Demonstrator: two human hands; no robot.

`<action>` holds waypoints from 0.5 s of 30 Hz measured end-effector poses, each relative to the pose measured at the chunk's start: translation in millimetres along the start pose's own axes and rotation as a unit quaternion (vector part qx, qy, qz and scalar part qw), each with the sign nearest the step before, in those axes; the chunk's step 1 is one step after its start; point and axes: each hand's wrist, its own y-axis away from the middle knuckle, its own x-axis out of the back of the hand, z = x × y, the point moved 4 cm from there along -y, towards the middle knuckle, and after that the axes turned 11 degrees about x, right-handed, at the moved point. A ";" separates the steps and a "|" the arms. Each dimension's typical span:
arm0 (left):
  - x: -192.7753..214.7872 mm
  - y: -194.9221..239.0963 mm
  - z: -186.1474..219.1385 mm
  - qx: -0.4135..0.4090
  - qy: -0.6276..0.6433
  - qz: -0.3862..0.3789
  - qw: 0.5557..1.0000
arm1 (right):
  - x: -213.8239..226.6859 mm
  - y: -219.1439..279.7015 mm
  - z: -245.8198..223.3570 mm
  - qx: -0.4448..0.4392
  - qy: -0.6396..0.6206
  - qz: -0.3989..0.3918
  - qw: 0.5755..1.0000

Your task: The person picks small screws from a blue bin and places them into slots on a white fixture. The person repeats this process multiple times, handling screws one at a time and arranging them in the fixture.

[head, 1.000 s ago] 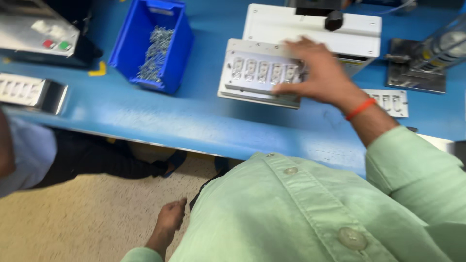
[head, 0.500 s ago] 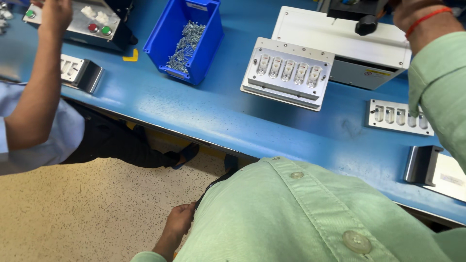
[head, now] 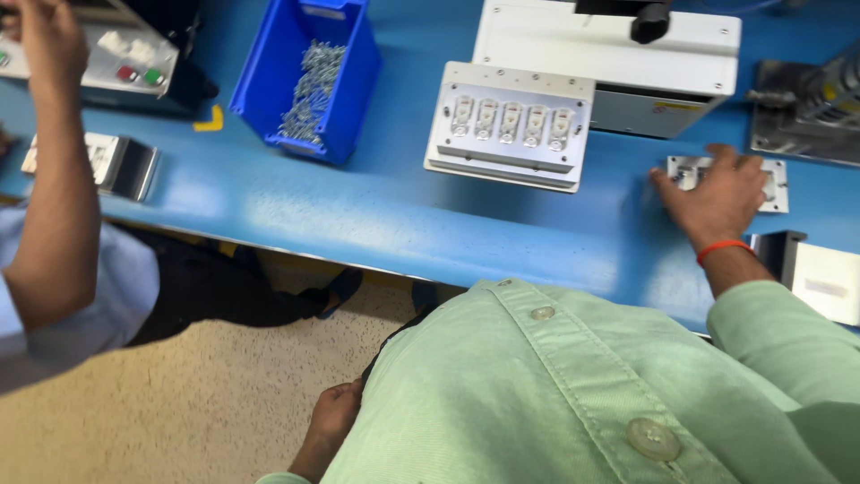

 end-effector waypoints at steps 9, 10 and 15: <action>27.3 19.0 99.5 -0.026 -0.057 0.050 0.997 | 20.3 -14.8 76.2 -0.183 0.128 -0.030 0.974; 28.2 19.3 103.7 -0.034 -0.057 0.044 0.997 | 26.2 -12.9 79.7 -0.173 0.109 -0.029 0.978; 10.5 7.4 101.9 0.030 -0.071 0.038 0.996 | 34.2 7.0 16.7 0.001 -0.038 -0.030 0.999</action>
